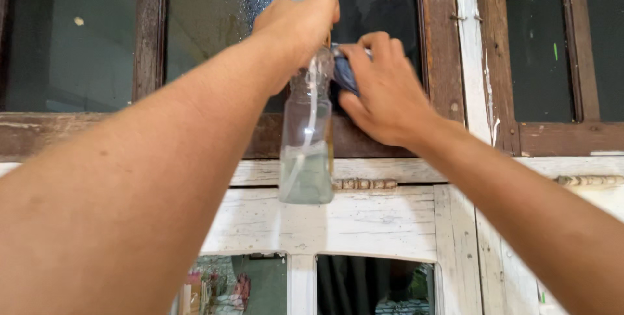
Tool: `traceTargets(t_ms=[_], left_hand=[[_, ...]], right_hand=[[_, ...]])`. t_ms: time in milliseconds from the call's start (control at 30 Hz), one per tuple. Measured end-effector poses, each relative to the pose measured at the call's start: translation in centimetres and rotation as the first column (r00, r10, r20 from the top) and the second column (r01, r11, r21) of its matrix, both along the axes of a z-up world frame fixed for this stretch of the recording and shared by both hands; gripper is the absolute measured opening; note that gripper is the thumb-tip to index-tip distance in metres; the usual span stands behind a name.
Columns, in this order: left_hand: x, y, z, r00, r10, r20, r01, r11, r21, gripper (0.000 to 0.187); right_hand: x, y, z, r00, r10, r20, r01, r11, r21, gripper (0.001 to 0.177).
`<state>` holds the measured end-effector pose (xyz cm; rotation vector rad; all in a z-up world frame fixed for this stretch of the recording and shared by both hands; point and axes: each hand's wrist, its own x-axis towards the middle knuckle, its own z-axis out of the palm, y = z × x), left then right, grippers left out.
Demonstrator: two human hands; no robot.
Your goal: The person sprays a window with a spray bottle and wipes it with a cloth. They continue cleaning multiple window panes and the wooden frame, then move to clean a white wooden door with glass panels.
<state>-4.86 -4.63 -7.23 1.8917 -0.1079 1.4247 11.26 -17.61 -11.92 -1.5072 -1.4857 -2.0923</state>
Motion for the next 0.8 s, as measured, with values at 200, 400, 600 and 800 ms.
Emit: traceTargets(t_ms=[200, 400, 600, 800], left_hand=[[-0.9, 0.8, 0.1, 0.999, 0.02, -0.039, -0.021, 0.999, -0.04, 0.049], [-0.2, 0.6, 0.3, 1.0, 0.014, 0.002, -0.014, 1.0, -0.026, 0.051], [0.9, 0.9, 0.2, 0.999, 0.034, -0.008, -0.034, 0.999, -0.018, 0.054], [0.8, 1.5, 0.6, 1.0, 0.022, -0.01, -0.022, 0.999, -0.026, 0.051]], right_hand=[[-0.8, -3.5, 4.9, 0.979, -0.129, -0.157, 0.184, 0.893, 0.411, 0.046], [-2.0, 1.0, -0.3, 0.985, -0.074, -0.156, 0.114, 0.957, 0.268, 0.063], [-2.5, -0.6, 1.3, 0.959, -0.199, -0.201, 0.238, 0.952, 0.194, 0.062], [-1.8, 0.3, 1.8, 0.986, -0.101, -0.134, 0.146, 0.909, 0.39, 0.058]])
